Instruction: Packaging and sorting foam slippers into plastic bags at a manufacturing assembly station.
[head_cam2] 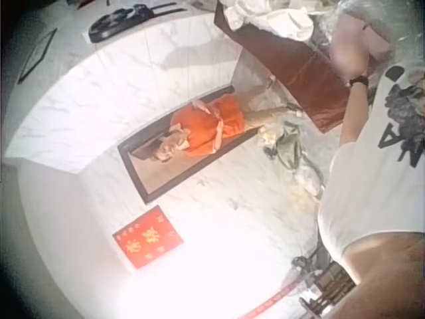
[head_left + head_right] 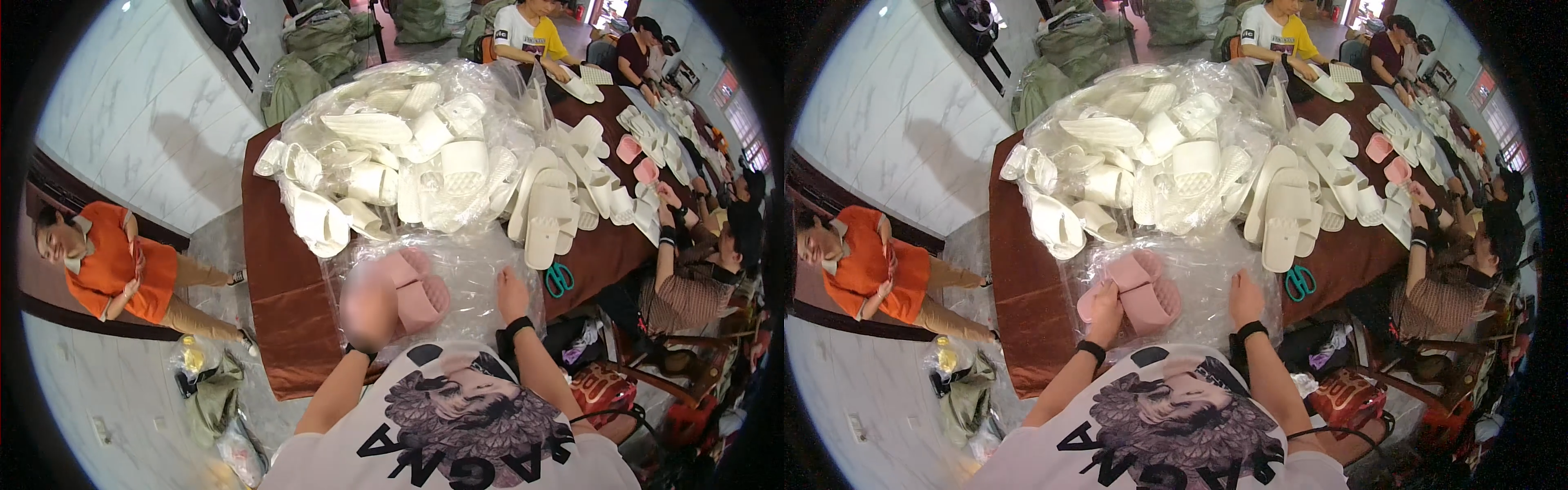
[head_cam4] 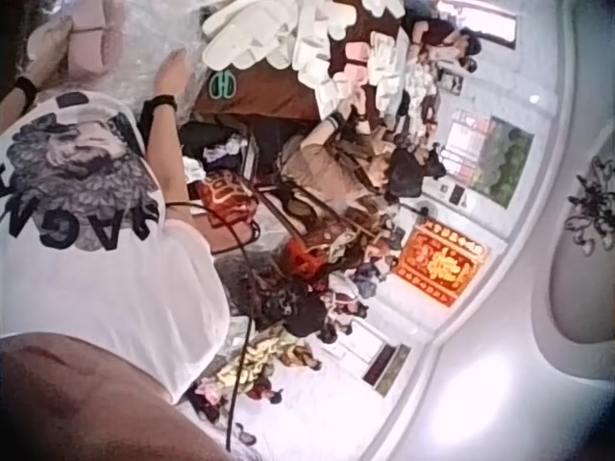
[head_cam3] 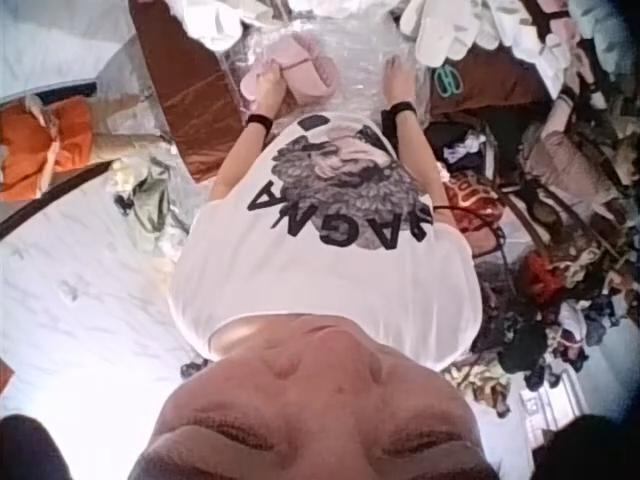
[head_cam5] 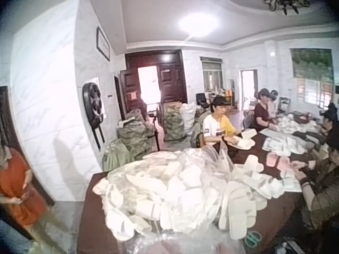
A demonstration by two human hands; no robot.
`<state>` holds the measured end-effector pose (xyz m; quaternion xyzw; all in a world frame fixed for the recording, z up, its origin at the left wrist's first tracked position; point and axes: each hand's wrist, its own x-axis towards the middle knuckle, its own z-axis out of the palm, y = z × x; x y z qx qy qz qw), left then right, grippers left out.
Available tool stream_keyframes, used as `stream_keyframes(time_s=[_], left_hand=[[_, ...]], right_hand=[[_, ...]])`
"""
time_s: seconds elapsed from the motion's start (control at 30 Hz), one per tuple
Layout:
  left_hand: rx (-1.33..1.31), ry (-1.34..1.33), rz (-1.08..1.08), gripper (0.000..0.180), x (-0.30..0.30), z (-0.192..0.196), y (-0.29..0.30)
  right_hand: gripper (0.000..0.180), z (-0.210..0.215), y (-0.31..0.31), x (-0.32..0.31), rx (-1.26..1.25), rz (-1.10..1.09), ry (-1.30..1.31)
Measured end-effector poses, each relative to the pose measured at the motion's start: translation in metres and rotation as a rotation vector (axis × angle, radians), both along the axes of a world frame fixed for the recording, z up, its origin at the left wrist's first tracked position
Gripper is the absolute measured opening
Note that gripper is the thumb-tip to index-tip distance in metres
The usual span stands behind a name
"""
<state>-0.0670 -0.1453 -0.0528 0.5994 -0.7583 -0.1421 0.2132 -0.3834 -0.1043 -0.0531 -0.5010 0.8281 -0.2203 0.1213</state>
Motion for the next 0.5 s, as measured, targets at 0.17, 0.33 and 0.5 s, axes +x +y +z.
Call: stream_keyframes(time_s=[0.17, 0.33, 0.5], left_hand=[[-0.156, 0.050, -0.054, 0.020, -0.004, 0.097, 0.011], [-0.348, -0.047, -0.294, 0.016, -0.034, 0.168, 0.021], [-0.391, 0.114, -0.534, 0.021, -0.075, 0.187, 0.008]], right_hand=[[0.037, 0.100, 0.009, -0.020, 0.130, 0.070, -0.230], [0.060, 0.204, 0.004, 0.039, 0.208, 0.793, -0.049], [0.081, 0.218, 0.006, 0.045, -0.200, 0.929, -0.088]])
